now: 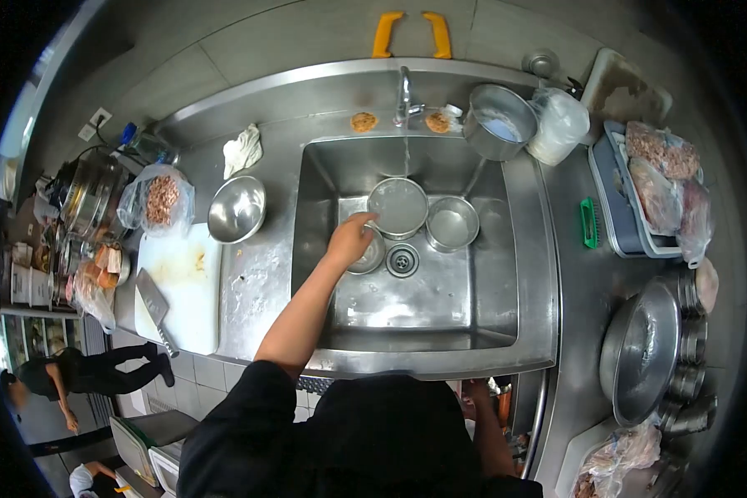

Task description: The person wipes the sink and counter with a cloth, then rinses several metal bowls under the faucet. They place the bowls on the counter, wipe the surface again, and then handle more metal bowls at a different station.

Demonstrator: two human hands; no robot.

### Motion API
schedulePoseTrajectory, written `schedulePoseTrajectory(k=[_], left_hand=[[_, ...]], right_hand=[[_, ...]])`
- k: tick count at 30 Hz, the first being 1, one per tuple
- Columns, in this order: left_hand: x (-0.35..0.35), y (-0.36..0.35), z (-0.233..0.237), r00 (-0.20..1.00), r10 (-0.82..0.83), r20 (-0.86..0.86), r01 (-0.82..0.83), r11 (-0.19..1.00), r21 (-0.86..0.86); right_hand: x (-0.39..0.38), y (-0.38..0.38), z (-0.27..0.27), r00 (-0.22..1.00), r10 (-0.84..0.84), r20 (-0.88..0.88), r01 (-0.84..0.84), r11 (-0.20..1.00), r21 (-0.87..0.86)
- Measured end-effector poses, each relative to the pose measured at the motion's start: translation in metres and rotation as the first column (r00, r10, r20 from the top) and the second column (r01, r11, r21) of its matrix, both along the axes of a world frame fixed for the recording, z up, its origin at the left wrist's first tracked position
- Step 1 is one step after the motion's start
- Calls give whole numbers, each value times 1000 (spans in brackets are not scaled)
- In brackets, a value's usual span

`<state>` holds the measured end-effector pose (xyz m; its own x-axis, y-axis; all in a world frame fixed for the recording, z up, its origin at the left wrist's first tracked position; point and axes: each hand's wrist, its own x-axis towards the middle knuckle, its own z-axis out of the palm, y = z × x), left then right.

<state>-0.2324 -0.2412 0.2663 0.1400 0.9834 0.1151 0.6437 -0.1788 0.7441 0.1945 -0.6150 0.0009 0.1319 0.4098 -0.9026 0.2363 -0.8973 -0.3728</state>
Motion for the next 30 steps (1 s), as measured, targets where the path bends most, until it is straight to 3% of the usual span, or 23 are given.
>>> schedulePoseTrajectory(k=[3, 6, 7, 9, 10, 12, 13, 15, 16, 18, 19, 20, 22, 23, 24, 26, 28, 29, 30], left_hand=[[-57, -41, 33, 991, 132, 13, -131, 959, 251], [-123, -67, 51, 924, 373, 81, -378, 868, 323], [-143, -75, 57, 888, 450, 94, -456, 833, 313], [-181, -86, 57, 823, 554, 124, -563, 770, 301], [-200, -87, 53, 799, 583, 145, -597, 744, 301], [-233, -84, 42, 599, 747, 289, -738, 655, -162], [-233, -80, 45, 611, 735, 293, -725, 668, -165], [-233, -73, 56, 386, 758, 526, -586, 642, -494], [-238, -62, 43, 396, 752, 527, -574, 651, -497], [-244, -33, 8, 495, 677, 544, -529, 732, -430], [-230, -24, 17, 584, 588, 559, -523, 800, -295], [-214, -13, 21, 590, 580, 561, -510, 807, -298], [-183, 8, 23, 827, 513, 230, -492, 858, -146], [-156, 14, 36, 874, 473, 110, -461, 879, -123], [-128, 22, 50, 905, 426, -13, -425, 899, -102], [-87, 50, 42, 925, 379, 30, -354, 887, -297], [-58, 72, 15, 954, 264, -146, -266, 964, 6], [-44, 82, 4, 962, 263, -72, -270, 955, -121], [-31, 90, -7, 959, 260, -109, -275, 951, -144]], right_hand=[[41, -3, -92, 888, 456, 60, -457, 858, 235], [-14, 33, 11, 965, 232, 120, -243, 967, 80], [-24, 45, 26, 966, 228, 125, -239, 968, 78], [-31, 48, 41, 819, 526, 231, -539, 842, -5], [-34, 45, 41, 842, 489, 229, -508, 861, 26], [-22, 31, 10, 949, 305, 84, -311, 948, 73], [-30, 29, 28, 954, 287, 90, -294, 953, 72], [-57, 30, 78, 967, 43, 249, -88, 981, 172], [-49, 23, 66, 967, 28, 253, -73, 983, 170], [-31, 11, 43, 991, 127, 41, -128, 992, 22], [-33, 5, 49, 979, 111, 173, -112, 994, 1], [-36, 3, 52, 979, 97, 177, -99, 995, 0], [-19, -22, 12, 979, -9, 206, 20, 999, -49], [-25, -23, 30, 978, -56, 199, 67, 997, -47], [-32, -23, 51, 977, -68, 201, 79, 996, -49], [-47, -22, 85, 965, 72, 254, -66, 997, -32], [-57, -29, 99, 961, -26, 274, 22, 1000, 17], [-60, -34, 103, 950, -117, 290, 101, 993, 67], [-57, -46, 94, 948, -131, 291, 116, 991, 68]])
